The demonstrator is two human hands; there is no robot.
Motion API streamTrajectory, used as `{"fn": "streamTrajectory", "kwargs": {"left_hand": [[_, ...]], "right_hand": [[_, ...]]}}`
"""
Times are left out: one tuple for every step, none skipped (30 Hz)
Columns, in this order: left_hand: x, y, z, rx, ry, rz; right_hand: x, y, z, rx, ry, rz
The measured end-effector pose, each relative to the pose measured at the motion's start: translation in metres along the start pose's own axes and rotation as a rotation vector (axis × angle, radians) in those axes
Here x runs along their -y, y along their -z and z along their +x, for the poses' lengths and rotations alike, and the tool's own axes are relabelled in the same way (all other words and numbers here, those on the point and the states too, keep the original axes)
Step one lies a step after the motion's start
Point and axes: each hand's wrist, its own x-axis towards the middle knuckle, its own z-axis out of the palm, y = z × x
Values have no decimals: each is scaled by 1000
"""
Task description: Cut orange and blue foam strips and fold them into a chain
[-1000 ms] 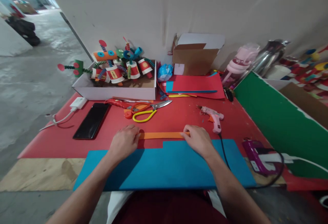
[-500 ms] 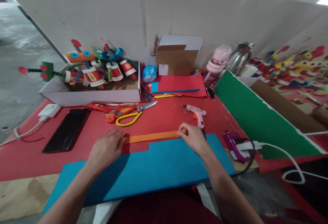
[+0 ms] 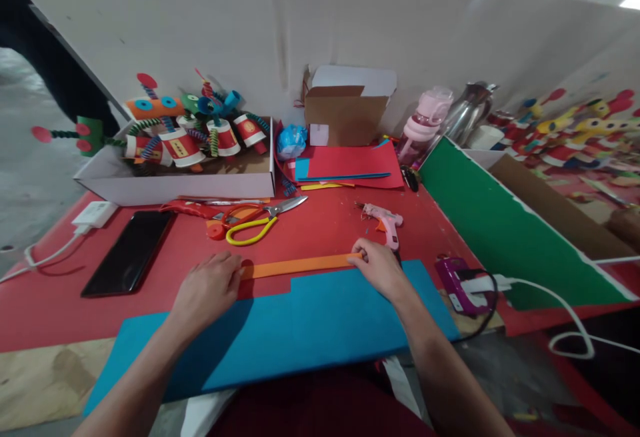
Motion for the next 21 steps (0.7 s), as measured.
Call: {"fn": "streamTrajectory", "kwargs": {"left_hand": [[0,0,0,4,-2,3],[0,0,0,9,-3,6],[0,0,0,12,-4,8],[0,0,0,15,-6,8],[0,0,0,15,-6,8],[0,0,0,12,-8,6],[0,0,0,11,-11,3],[0,1,0,10,-14,1],[0,1,0,10,-20,-3],[0,1,0,8,-26,-6],[0,1,0,4,-31,-9],[0,1,0,1,-36,-12],[0,1,0,-1,-38,-13],[0,2,-1,-2,-38,-13],[0,2,-1,-1,-35,-13],[-1,2,-1,1,-30,-13],[-1,2,-1,5,-26,-13],[-1,3,-1,9,-22,-15],[-1,3,-1,12,-21,-15],[0,2,-1,14,-21,-15],[0,2,-1,15,-22,-13]], "right_hand": [[1,0,0,1,0,-7],[1,1,0,2,0,-13],[2,1,0,0,1,-17],[2,1,0,-1,0,-21],[3,1,0,-1,0,-25],[3,1,0,1,0,-28],[3,1,0,3,-1,-31],[4,1,0,3,-2,-34],[4,1,0,3,-2,-38],[4,1,0,0,0,-44],[4,1,0,-4,4,-49],[3,1,0,-6,6,-54],[3,1,0,-8,8,-58],[3,1,0,-10,9,-61],[3,0,0,-12,10,-63],[3,0,0,-14,11,-66],[3,0,0,-15,12,-70],[3,-1,0,-15,14,-75],[3,-1,-1,-16,15,-80],[3,-2,-1,-18,17,-83],[2,-2,-1,-21,20,-84]]}}
